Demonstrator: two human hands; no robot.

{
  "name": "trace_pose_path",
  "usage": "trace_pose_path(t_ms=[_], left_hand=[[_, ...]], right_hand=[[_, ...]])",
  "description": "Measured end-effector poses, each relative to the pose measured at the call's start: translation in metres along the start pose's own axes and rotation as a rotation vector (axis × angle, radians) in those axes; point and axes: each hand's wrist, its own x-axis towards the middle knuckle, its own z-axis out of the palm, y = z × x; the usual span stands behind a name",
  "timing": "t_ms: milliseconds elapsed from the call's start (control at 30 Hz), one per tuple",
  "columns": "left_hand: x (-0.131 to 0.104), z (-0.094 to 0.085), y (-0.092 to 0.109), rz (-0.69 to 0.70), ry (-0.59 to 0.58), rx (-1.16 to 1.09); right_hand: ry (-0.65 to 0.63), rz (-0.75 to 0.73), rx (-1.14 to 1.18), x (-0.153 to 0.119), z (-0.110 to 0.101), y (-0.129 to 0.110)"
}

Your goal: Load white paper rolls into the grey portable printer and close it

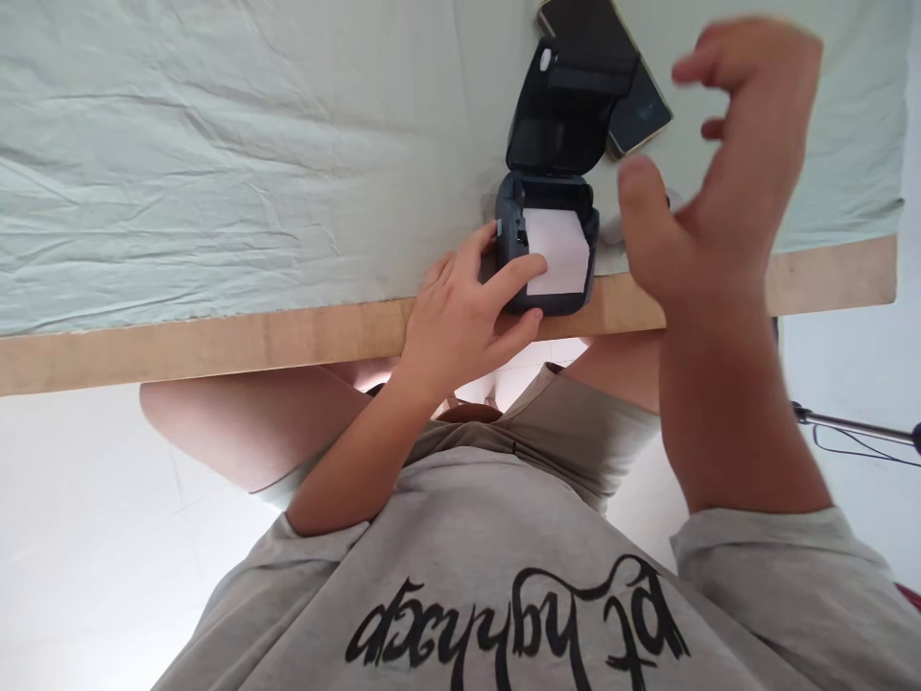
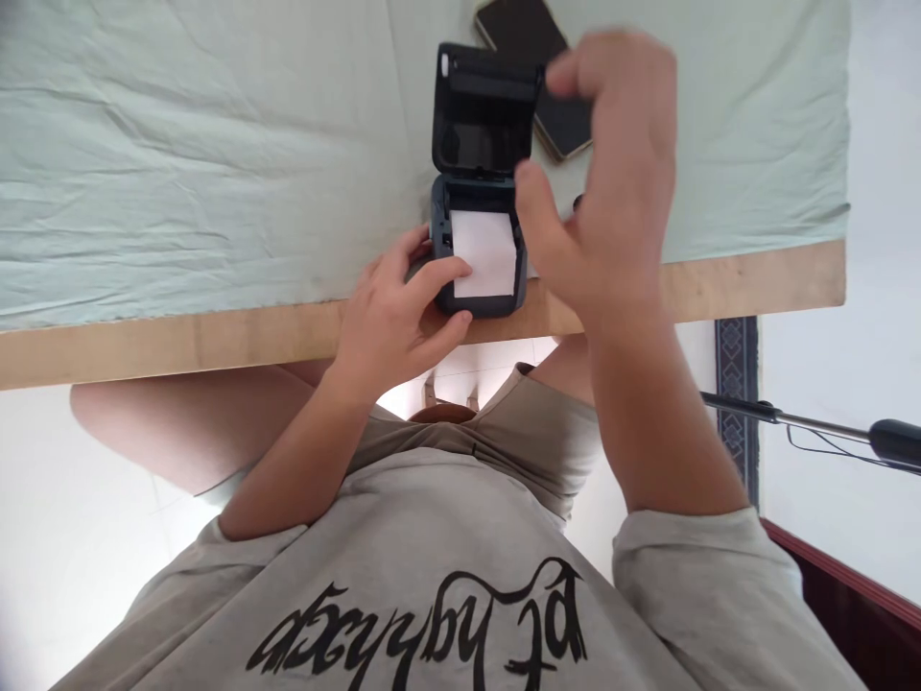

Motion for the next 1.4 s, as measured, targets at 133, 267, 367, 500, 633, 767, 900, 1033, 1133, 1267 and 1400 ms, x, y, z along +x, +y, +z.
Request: trace_pose_path(t_ms=[133,267,367,500,633,767,900,1033,1133,1267,1400], left_hand=[[0.001,0.0,0.0,-0.014,-0.008,0.007],[0.0,0.0,0.001,-0.018,0.0,-0.005],[0.0,0.0,0.0,-0.02,-0.001,-0.027],[0.0,0.001,-0.002,-0.024,0.002,-0.042],[0.001,0.001,-0.002,-0.034,-0.031,-0.042],[0.002,0.0,-0.001,-0.049,-0.01,-0.044],[0.002,0.0,0.001,-0.058,-0.013,-0.028],[0.002,0.001,0.001,-0.046,0.006,-0.005],[0.002,0.002,0.0,-0.044,0.009,0.001],[0.003,0.002,0.0,-0.04,0.014,0.007],[0.003,0.002,0.001,-0.053,0.007,0.0]], right_hand=[[-0.197,0.058,0.05,0.04,0.004,0.009],[-0.096,0.094,0.214,0.017,0.012,-0.015],[0.237,0.259,0.397,-0.037,0.022,-0.037],[0.321,0.484,0.504,-0.092,0.03,-0.043],[0.182,0.617,0.539,-0.089,0.03,-0.03],[-0.012,0.83,0.526,-0.061,0.03,-0.016],[-0.028,0.928,0.557,-0.052,0.035,-0.012],[-0.087,0.935,0.67,-0.053,0.036,-0.008],[-0.145,0.916,0.736,-0.051,0.033,-0.004],[-0.19,0.945,0.73,-0.047,0.028,-0.002],[-0.225,0.923,0.744,-0.046,0.026,-0.003]])
